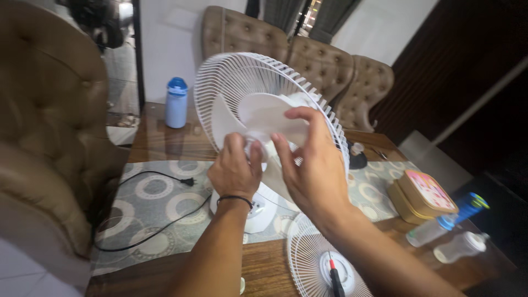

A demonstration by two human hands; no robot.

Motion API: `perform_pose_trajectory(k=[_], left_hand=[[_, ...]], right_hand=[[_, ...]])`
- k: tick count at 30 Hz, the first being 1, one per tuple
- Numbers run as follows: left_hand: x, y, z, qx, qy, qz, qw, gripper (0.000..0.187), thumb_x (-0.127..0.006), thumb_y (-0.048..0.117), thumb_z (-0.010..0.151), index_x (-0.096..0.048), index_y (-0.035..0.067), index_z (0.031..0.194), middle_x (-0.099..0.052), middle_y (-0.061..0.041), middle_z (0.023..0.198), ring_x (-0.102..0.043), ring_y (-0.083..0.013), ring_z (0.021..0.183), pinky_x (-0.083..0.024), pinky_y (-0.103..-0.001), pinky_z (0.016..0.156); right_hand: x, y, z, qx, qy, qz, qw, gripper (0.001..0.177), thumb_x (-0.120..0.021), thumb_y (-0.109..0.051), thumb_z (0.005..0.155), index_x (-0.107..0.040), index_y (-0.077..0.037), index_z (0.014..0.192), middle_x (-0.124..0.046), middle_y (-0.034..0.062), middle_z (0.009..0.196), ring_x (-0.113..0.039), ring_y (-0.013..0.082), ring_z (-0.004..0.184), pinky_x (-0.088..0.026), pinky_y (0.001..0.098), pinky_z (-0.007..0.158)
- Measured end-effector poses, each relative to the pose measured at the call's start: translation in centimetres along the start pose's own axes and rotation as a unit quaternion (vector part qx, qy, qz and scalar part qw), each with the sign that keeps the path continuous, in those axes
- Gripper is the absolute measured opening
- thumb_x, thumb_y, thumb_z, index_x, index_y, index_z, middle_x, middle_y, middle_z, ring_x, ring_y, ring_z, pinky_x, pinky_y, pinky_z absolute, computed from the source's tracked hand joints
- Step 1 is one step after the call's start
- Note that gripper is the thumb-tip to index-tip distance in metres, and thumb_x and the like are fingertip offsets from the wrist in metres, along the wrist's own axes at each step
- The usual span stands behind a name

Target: The person disassembles a white table fan by removing the front grille, fan blades, and rear grille. They then reassemble the fan by reattaching the blades and grilles in sequence.

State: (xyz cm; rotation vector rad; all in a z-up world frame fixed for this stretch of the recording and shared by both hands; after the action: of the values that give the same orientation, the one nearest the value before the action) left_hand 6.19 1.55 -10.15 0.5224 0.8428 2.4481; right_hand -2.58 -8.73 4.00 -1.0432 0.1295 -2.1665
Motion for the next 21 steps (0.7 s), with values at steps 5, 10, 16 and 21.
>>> perform_pose_trajectory(k=[5, 10, 16, 21], left_hand=[[0.0, 0.9, 0.6, 0.064, 0.067, 0.011, 0.996, 0.033, -0.049, 0.045, 0.102, -0.063, 0.017, 0.089, -0.069, -0.005, 0.080, -0.069, -0.0326, 0.071, -0.049, -0.050, 0.057], [-0.6, 1.0, 1.2, 0.118, 0.103, 0.085, 0.984, 0.036, -0.049, 0.032, 0.099, -0.069, 0.017, 0.073, -0.068, -0.011, 0.065, -0.066, -0.0379, 0.058, -0.048, -0.052, 0.053], [-1.1, 1.1, 1.5, 0.186, 0.096, 0.070, 0.975, 0.044, -0.046, 0.032, 0.097, -0.073, 0.013, 0.068, -0.067, -0.019, 0.062, -0.066, -0.0426, 0.057, -0.051, -0.054, 0.058], [-1.5, 1.8, 2.1, 0.260, 0.077, 0.085, 0.959, 0.050, -0.042, 0.035, 0.097, -0.077, 0.008, 0.074, -0.069, -0.025, 0.071, -0.067, -0.0480, 0.068, -0.053, -0.057, 0.068]], right_hand=[[-0.2, -0.8, 1.1, -0.004, 0.007, -0.060, 0.998, 0.031, -0.061, -0.018, 0.102, -0.051, -0.008, 0.130, -0.070, 0.0183, 0.083, -0.070, 0.0361, 0.072, -0.051, 0.0478, 0.065], [-1.2, 0.2, 1.0, -0.008, -0.022, -0.014, 1.000, 0.049, -0.052, -0.013, 0.103, -0.035, -0.007, 0.150, -0.070, 0.0148, 0.089, -0.069, 0.0314, 0.066, -0.052, 0.0449, 0.062], [-1.9, 1.1, 0.1, -0.015, -0.001, 0.091, 0.996, 0.033, -0.049, -0.014, 0.107, -0.061, -0.011, 0.138, -0.064, 0.0100, 0.062, -0.065, 0.0163, 0.053, -0.053, 0.0348, 0.055], [-2.9, 2.3, -2.0, -0.097, 0.059, 0.205, 0.972, 0.034, -0.050, -0.015, 0.108, -0.063, -0.012, 0.139, -0.054, 0.0017, 0.059, -0.050, 0.0053, 0.054, -0.044, 0.0252, 0.050]])
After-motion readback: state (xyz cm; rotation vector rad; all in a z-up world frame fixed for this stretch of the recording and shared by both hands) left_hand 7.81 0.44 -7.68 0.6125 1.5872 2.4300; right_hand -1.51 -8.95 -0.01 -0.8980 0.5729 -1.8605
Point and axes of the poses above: each hand's wrist, its own z-axis towards the middle knuckle, its own x-axis out of the back of the hand, y = z × x, the point moved 2 cm from there along z, towards the middle knuckle
